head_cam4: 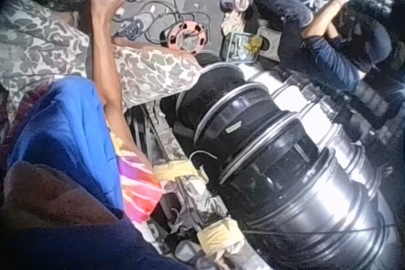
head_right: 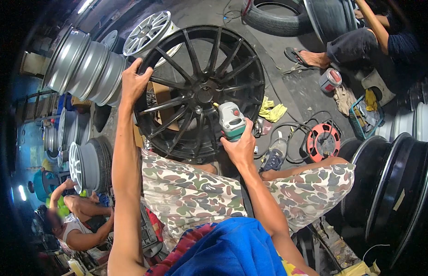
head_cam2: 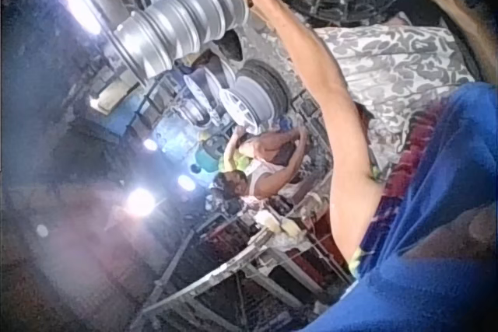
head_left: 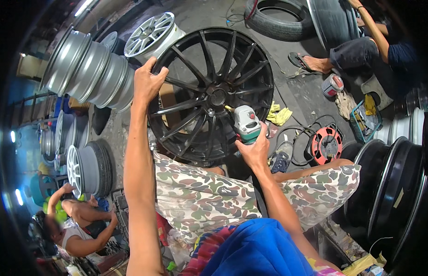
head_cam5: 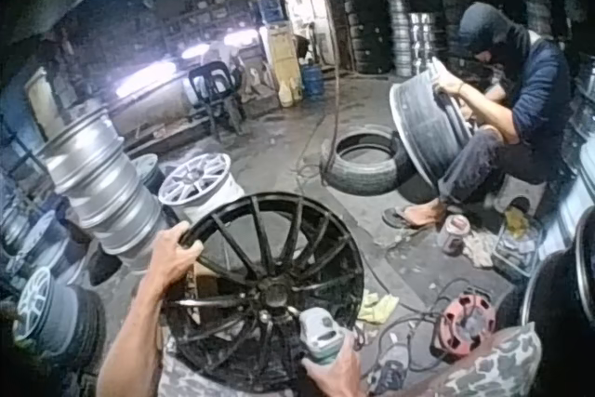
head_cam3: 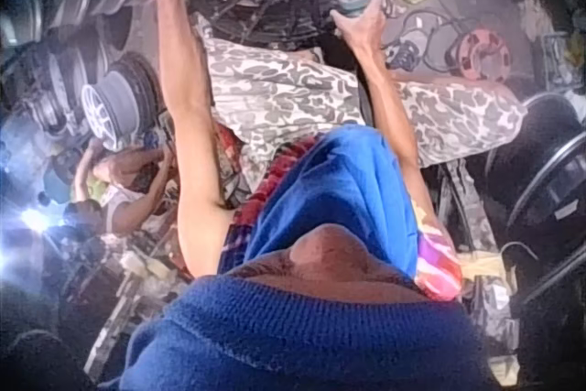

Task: The person uses a power rotary tool to work on the center hub area of a black car rim held in their lap while sitting.

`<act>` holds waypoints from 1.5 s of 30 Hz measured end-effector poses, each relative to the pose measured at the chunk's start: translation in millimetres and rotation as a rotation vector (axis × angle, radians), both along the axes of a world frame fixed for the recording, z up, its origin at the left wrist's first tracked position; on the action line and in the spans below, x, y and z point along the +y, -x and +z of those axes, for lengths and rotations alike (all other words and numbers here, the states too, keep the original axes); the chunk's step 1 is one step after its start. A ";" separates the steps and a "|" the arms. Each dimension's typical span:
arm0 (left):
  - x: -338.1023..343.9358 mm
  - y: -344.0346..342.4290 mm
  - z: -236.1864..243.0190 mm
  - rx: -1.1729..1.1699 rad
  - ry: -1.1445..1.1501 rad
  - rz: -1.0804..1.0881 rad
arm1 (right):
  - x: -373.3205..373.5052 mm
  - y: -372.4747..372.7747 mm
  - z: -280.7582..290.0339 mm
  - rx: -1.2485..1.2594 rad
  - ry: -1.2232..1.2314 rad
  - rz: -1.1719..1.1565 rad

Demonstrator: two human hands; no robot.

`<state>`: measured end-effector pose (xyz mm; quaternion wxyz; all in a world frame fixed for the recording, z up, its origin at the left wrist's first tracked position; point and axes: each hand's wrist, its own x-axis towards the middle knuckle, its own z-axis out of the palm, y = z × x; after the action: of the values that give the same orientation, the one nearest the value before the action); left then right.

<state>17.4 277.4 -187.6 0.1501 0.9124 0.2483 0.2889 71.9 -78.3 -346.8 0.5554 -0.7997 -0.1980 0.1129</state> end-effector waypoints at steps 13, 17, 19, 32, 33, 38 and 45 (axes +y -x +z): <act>8.1 0.4 -0.9 0.034 -0.011 0.042 | -29.8 -6.9 21.3 0.149 -0.021 -0.072; 4.7 -0.4 1.3 0.026 -0.012 0.016 | -20.5 -7.8 10.8 0.210 -0.005 -0.042; 4.2 -1.6 0.2 0.016 -0.018 0.013 | -14.6 -7.8 4.7 0.055 -0.013 -0.043; 5.6 3.9 -2.1 -0.008 -0.018 0.025 | -8.6 5.9 -8.6 0.115 -0.036 -0.032; 4.9 2.7 -1.6 -0.007 -0.020 0.019 | -8.2 6.6 -8.0 0.116 -0.038 -0.038; 4.0 3.4 1.4 0.021 -0.001 0.029 | -9.8 5.6 -4.3 0.138 -0.060 -0.059; 2.3 1.1 4.0 0.005 -0.009 0.000 | -8.8 4.5 -9.4 0.182 -0.056 -0.064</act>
<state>16.3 279.6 -183.6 0.1452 0.9138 0.2471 0.2878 67.4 -87.0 -356.2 0.5964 -0.7764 -0.1240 0.1616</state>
